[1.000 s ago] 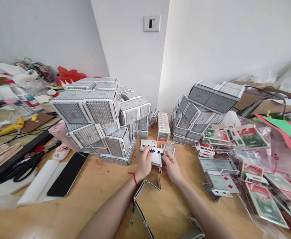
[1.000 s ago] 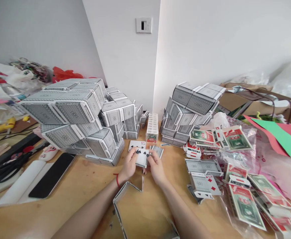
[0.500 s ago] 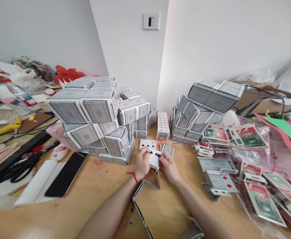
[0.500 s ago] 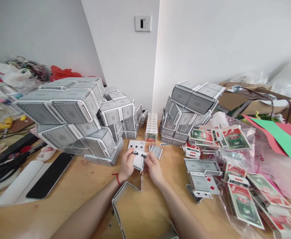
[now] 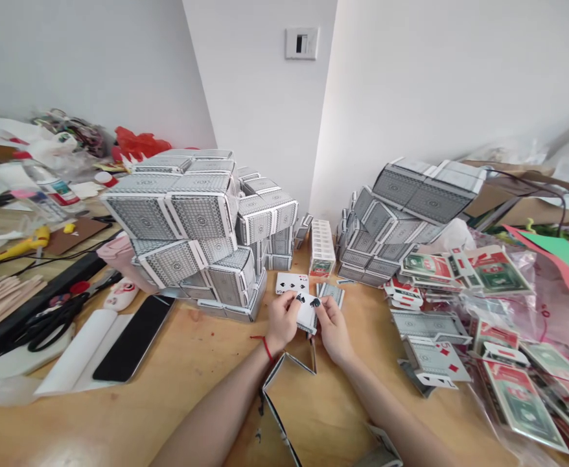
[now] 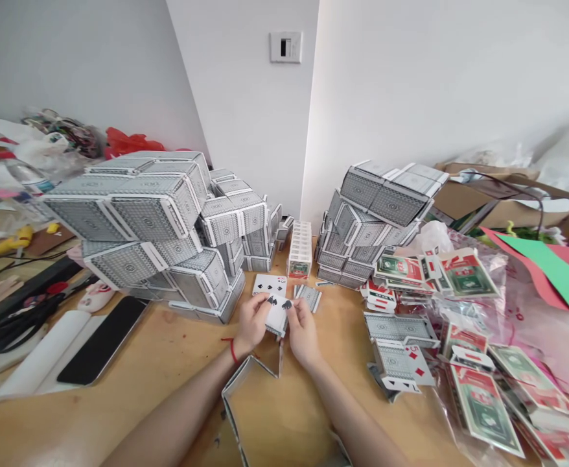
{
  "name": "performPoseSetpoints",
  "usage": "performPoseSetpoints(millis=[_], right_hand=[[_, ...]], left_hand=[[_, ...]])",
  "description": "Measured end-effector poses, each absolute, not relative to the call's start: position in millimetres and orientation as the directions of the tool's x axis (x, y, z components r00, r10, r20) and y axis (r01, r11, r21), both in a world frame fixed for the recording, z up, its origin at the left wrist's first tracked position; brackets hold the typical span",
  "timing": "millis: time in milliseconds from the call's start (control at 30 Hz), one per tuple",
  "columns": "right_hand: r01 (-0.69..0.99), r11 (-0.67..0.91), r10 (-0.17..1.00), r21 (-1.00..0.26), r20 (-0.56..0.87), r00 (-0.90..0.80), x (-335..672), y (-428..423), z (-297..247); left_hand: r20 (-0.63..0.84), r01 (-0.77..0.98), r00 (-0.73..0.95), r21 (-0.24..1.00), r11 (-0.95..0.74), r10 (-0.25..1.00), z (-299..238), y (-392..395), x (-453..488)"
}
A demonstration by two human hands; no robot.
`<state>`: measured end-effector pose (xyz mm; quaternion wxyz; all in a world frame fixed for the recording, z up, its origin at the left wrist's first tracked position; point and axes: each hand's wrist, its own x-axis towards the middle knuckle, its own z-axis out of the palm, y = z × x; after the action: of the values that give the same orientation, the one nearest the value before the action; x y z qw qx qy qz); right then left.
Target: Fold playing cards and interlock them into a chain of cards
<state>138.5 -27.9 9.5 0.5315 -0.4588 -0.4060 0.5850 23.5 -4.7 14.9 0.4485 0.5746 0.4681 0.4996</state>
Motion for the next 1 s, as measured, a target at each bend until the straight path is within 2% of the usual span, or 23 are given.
performPoseSetpoints(millis=[300, 467, 767, 1000], right_hand=[[-0.418, -0.212, 0.971, -0.883, -0.144, -0.189, 141.7, -27.3, 9.4], [-0.426, -0.203, 0.975, -0.882, -0.14, -0.174, 142.4, -26.0, 8.3], [-0.446, -0.178, 0.98, -0.877, -0.119, -0.157, 144.3, -23.2, 7.2], [-0.51, -0.247, 0.956, -0.824, -0.121, -0.268, 143.1, -26.1, 7.6]], left_hand=[[0.209, 0.068, 0.073, 0.974, -0.214, 0.975, 17.1, -4.1, 19.7], [0.206, 0.059, 0.063, 0.976, -0.21, 0.977, 19.3, -2.3, 21.0], [0.139, -0.057, 0.069, 0.989, -0.135, 0.988, 15.9, -0.5, 21.6], [0.172, -0.135, 0.108, 0.978, -0.157, 0.979, 19.7, -1.6, 18.7]])
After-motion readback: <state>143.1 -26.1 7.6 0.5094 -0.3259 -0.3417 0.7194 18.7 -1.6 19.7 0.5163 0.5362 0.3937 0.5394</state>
